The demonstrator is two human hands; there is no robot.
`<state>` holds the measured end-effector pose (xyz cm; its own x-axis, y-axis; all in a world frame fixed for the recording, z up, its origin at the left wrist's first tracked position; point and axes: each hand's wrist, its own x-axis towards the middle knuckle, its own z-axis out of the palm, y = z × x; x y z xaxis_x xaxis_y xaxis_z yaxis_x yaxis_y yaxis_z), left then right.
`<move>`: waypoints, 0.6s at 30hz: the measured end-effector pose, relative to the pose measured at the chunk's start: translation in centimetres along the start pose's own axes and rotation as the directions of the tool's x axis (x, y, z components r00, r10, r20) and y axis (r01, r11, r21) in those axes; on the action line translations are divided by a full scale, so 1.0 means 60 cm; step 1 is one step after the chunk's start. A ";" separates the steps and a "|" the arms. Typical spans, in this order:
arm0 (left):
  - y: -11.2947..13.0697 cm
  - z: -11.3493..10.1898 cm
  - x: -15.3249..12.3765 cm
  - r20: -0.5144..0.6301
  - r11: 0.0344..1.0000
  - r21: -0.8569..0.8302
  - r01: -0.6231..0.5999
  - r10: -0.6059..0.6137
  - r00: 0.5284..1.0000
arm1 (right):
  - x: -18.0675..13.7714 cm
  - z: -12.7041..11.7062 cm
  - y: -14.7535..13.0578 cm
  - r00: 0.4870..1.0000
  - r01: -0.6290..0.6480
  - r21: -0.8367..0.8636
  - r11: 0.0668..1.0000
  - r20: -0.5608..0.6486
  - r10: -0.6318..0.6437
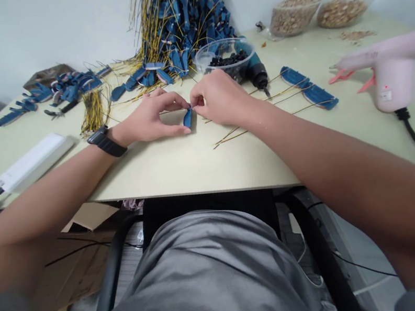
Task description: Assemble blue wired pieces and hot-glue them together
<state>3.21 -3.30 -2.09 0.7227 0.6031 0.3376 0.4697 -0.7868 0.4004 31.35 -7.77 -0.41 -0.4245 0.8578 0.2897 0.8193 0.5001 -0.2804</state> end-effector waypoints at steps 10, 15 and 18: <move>0.004 -0.002 0.002 -0.002 1.000 -0.012 -0.011 0.011 1.000 | 0.000 -0.003 -0.012 1.000 0.012 0.021 1.000 0.012 -0.013; 0.006 -0.001 0.004 0.013 1.000 -0.010 -0.006 0.006 1.000 | 0.000 -0.002 -0.012 1.000 0.009 0.034 0.999 0.004 -0.009; 0.009 -0.002 0.002 0.020 1.000 -0.015 0.004 -0.004 1.000 | 0.000 -0.002 -0.011 1.000 0.006 0.033 0.999 0.003 -0.006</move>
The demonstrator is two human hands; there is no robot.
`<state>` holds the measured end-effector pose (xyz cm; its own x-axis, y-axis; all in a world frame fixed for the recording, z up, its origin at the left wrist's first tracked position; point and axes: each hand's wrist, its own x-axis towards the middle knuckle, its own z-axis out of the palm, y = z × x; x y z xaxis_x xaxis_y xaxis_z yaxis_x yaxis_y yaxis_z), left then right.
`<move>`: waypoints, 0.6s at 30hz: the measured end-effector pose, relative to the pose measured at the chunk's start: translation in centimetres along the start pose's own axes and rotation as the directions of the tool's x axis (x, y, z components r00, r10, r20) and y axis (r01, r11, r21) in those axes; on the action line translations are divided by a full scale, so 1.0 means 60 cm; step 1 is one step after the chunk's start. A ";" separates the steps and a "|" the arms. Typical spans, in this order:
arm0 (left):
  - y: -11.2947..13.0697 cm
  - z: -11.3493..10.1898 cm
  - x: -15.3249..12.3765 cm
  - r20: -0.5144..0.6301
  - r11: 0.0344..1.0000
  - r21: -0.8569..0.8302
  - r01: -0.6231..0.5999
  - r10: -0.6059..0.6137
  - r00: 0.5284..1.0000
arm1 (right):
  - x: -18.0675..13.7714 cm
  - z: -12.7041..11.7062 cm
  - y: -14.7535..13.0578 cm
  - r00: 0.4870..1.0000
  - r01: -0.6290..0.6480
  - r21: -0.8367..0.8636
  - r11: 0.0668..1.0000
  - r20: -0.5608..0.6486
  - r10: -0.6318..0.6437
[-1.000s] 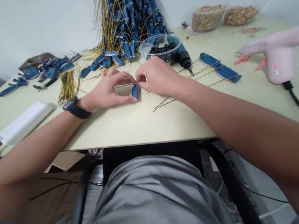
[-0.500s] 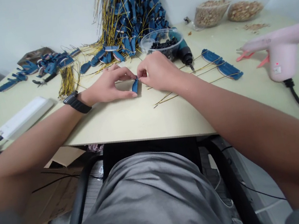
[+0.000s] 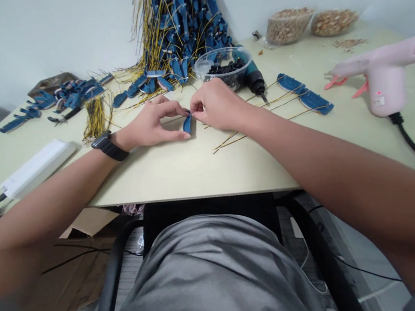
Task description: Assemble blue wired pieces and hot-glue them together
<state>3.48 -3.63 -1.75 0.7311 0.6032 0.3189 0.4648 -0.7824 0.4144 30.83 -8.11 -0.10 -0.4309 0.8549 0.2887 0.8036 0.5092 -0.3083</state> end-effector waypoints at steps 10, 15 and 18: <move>0.011 -0.013 -0.009 -0.038 0.999 0.052 -0.006 0.008 0.999 | 0.003 0.004 0.003 1.000 0.021 -0.022 1.000 -0.002 -0.021; 0.010 -0.015 -0.007 -0.017 0.998 0.056 -0.029 0.030 0.999 | 0.005 0.010 0.005 1.000 0.023 -0.043 0.999 -0.021 -0.023; 0.009 -0.015 -0.006 -0.011 0.997 0.063 -0.033 0.034 0.999 | 0.005 0.012 0.005 0.999 0.023 -0.045 0.999 -0.023 -0.024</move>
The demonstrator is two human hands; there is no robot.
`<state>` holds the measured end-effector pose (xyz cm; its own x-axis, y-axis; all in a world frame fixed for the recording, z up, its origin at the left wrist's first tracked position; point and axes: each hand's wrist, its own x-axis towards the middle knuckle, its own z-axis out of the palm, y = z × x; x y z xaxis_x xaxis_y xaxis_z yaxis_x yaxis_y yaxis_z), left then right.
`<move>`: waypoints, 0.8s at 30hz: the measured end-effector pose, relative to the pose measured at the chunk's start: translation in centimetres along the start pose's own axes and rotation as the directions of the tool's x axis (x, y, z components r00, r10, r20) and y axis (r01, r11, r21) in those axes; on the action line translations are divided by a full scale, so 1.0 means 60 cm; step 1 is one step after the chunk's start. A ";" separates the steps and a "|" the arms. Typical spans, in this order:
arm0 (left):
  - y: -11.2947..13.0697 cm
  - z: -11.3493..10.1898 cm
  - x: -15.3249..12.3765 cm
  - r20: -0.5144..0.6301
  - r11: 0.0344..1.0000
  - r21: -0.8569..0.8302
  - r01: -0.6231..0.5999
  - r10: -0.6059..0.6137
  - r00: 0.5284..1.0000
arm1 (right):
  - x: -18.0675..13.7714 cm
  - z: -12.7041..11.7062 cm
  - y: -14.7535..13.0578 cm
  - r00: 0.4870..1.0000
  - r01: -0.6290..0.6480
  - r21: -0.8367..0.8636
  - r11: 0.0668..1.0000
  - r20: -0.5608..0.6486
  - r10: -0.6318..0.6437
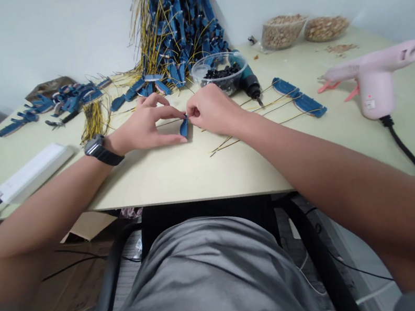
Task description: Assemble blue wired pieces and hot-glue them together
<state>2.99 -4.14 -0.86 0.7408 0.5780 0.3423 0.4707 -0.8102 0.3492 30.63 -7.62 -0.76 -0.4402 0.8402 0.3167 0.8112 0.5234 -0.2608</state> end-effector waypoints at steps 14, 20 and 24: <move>-0.002 -0.001 0.008 0.020 1.000 0.010 -0.019 0.019 1.000 | 0.003 -0.001 -0.022 0.998 -0.069 0.050 0.996 0.010 0.069; -0.001 -0.002 0.011 0.013 0.999 0.005 -0.040 0.040 0.999 | 0.004 0.006 -0.013 0.999 -0.051 0.046 0.998 -0.009 0.052; -0.004 -0.002 0.012 0.017 0.999 -0.001 -0.045 0.045 0.999 | 0.003 0.009 -0.013 0.998 -0.054 0.042 0.998 -0.014 0.055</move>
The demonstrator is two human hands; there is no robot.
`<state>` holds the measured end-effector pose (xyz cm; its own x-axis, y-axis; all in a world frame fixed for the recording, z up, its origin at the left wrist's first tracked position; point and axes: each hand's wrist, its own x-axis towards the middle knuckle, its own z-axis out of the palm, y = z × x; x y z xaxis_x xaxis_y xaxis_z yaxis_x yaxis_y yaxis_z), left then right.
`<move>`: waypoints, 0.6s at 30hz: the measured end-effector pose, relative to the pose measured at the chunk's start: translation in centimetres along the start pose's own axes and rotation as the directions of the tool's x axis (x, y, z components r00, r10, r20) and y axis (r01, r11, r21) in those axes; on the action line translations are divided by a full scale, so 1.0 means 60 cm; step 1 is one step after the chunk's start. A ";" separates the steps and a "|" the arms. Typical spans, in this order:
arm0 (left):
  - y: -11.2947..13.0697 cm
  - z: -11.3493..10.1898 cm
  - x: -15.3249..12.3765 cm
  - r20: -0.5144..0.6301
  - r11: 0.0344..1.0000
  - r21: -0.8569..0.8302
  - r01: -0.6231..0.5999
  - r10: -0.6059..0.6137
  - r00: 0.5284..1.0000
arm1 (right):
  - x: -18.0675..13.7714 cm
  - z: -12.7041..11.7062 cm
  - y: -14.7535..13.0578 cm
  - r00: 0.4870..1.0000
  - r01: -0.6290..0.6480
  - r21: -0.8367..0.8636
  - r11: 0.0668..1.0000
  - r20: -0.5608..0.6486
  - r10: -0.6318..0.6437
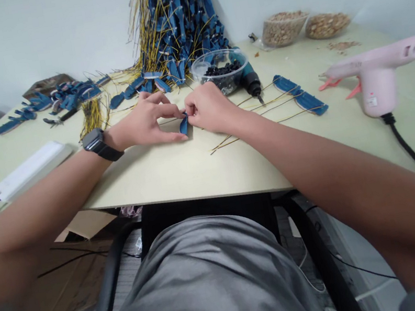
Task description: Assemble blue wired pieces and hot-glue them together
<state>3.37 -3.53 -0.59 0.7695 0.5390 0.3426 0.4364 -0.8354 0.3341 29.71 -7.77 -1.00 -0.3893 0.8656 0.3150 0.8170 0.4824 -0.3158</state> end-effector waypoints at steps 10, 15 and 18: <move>-0.003 -0.002 0.000 0.002 1.000 0.028 0.007 -0.008 1.000 | -0.004 0.000 -0.006 1.000 -0.006 -0.003 1.000 -0.001 0.006; -0.009 0.000 -0.007 0.008 0.999 -0.006 0.037 -0.037 0.999 | -0.005 -0.002 -0.004 1.000 -0.005 0.025 1.000 -0.004 0.005; -0.006 -0.003 -0.012 0.001 0.999 0.008 0.052 -0.052 0.999 | -0.003 -0.002 -0.001 1.000 -0.005 0.042 0.999 -0.013 0.006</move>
<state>2.57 -3.62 -0.77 0.7462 0.5816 0.3239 0.4797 -0.8071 0.3441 29.79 -7.99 -0.95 -0.3790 0.8666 0.3245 0.8004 0.4830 -0.3551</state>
